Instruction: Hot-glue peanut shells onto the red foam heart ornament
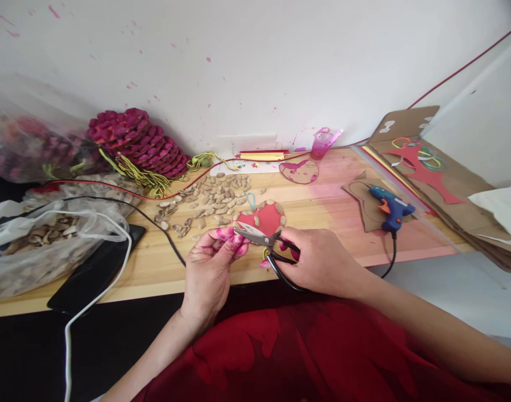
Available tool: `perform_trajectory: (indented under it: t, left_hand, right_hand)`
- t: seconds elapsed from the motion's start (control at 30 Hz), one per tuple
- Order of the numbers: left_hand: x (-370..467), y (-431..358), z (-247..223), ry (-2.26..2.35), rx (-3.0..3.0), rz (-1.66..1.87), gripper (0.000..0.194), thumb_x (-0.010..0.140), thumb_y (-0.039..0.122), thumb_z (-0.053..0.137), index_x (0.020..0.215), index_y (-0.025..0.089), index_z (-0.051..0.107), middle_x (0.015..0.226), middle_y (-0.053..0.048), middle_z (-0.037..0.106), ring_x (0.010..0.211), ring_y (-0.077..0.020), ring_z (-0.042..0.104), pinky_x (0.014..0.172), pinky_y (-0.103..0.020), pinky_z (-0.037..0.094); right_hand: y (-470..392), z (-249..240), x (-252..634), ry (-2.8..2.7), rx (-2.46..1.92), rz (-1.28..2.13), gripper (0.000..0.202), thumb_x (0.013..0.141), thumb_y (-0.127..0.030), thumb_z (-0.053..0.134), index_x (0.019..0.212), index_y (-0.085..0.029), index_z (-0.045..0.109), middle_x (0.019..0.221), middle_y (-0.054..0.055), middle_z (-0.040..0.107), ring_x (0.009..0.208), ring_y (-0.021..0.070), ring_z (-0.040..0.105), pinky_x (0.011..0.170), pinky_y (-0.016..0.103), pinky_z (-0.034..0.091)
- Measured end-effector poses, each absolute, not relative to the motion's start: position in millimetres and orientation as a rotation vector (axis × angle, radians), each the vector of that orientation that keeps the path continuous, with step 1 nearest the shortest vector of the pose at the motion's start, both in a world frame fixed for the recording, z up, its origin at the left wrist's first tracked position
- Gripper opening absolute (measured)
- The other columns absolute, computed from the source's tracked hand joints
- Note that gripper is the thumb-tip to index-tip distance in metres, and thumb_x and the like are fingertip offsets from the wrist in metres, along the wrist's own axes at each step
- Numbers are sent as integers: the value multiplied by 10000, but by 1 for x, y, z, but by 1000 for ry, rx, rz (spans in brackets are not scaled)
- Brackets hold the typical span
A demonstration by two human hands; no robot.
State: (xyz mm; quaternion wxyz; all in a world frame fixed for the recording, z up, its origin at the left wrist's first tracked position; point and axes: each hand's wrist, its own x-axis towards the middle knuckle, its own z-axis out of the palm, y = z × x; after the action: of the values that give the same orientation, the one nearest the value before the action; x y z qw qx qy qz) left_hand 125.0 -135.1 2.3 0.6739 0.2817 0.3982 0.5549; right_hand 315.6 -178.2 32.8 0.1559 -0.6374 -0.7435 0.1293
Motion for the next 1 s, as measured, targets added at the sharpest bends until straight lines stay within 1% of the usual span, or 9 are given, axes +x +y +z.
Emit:
perform_trajectory:
  t: [0.23,0.43,0.63,0.8,1.0]
  left_hand:
    - [124,-135,2,898,610,1232,405,536,265,1008,785,164,705,760,15,764,712,-101,734,675,-160,603]
    - [126,-135,2,882,575,1235,411,525,243,1012,786,161,705,748,16,769,694,-102,740,655,-148,605]
    - [129,-133,-1,850,539,1233,436,525,228,1011,836,157,713,749,18,765,686,-101,745,639,-135,609]
    - [132,-133,-2,833,497,1180,451,502,209,1017,839,152,722,761,10,768,687,-108,750,645,-140,620]
    - [144,-130,-1,820,472,1075,460,471,179,1020,845,141,755,781,-9,779,697,-128,762,654,-146,630]
  right_hand:
    - [-178,34,318,-2155,-1849,406,380,879,-580,630,786,-218,562,663,11,661,575,158,541,579,300,238]
    - [-176,36,319,-2172,-1872,417,403,873,-594,640,768,-212,568,659,15,660,577,155,544,579,303,221]
    - [-176,33,322,-2200,-1866,391,363,902,-546,606,767,-212,562,659,11,655,575,150,530,582,301,210]
    - [-179,32,328,-2203,-1880,366,320,897,-500,612,757,-216,568,652,11,658,565,148,522,582,300,200]
    - [-187,31,341,-2179,-1978,372,344,907,-519,623,754,-212,599,679,20,689,598,159,564,593,299,217]
